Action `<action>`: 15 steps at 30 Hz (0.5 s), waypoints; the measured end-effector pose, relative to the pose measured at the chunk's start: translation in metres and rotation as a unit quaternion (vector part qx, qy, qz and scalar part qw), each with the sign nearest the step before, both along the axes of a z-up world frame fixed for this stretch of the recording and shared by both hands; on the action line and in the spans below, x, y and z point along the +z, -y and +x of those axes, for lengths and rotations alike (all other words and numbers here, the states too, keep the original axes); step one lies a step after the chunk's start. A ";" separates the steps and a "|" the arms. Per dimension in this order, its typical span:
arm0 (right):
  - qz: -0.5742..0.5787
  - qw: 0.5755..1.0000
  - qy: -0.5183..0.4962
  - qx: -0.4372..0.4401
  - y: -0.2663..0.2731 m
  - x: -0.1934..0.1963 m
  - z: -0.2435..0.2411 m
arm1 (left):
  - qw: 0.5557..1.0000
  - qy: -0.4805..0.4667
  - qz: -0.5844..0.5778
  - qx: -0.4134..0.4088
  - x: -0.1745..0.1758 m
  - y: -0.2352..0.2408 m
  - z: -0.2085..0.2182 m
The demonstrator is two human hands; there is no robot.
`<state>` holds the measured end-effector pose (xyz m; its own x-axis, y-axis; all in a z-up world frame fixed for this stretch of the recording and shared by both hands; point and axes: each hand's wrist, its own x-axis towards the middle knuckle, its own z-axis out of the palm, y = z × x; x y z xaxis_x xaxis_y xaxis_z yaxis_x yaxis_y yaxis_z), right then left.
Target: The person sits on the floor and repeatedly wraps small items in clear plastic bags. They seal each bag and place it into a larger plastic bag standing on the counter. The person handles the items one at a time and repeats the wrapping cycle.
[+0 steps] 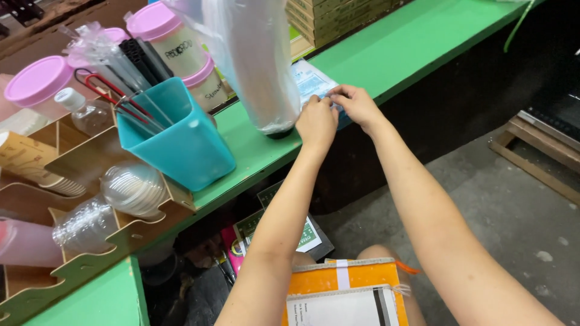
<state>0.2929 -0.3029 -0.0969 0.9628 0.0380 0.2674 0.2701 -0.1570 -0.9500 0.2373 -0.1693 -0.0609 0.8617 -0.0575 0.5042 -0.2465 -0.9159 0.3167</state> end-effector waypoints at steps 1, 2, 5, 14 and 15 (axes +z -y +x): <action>0.002 1.000 -0.001 0.001 0.000 0.001 0.000 | 1.000 0.009 -0.002 0.009 0.000 0.002 0.000; 0.004 1.000 -0.003 0.002 -0.001 0.003 0.000 | 1.000 0.018 -0.003 0.018 0.000 0.003 -0.001; 0.004 1.000 -0.009 0.027 0.005 0.001 0.002 | 0.998 0.025 0.032 0.045 -0.016 0.003 0.021; 0.074 0.991 0.000 0.109 0.011 0.037 -0.033 | 0.995 -0.052 -0.077 -0.022 0.016 -0.002 -0.007; 0.074 0.991 0.000 0.109 0.011 0.036 -0.031 | 0.995 -0.051 -0.077 -0.022 0.010 -0.002 -0.002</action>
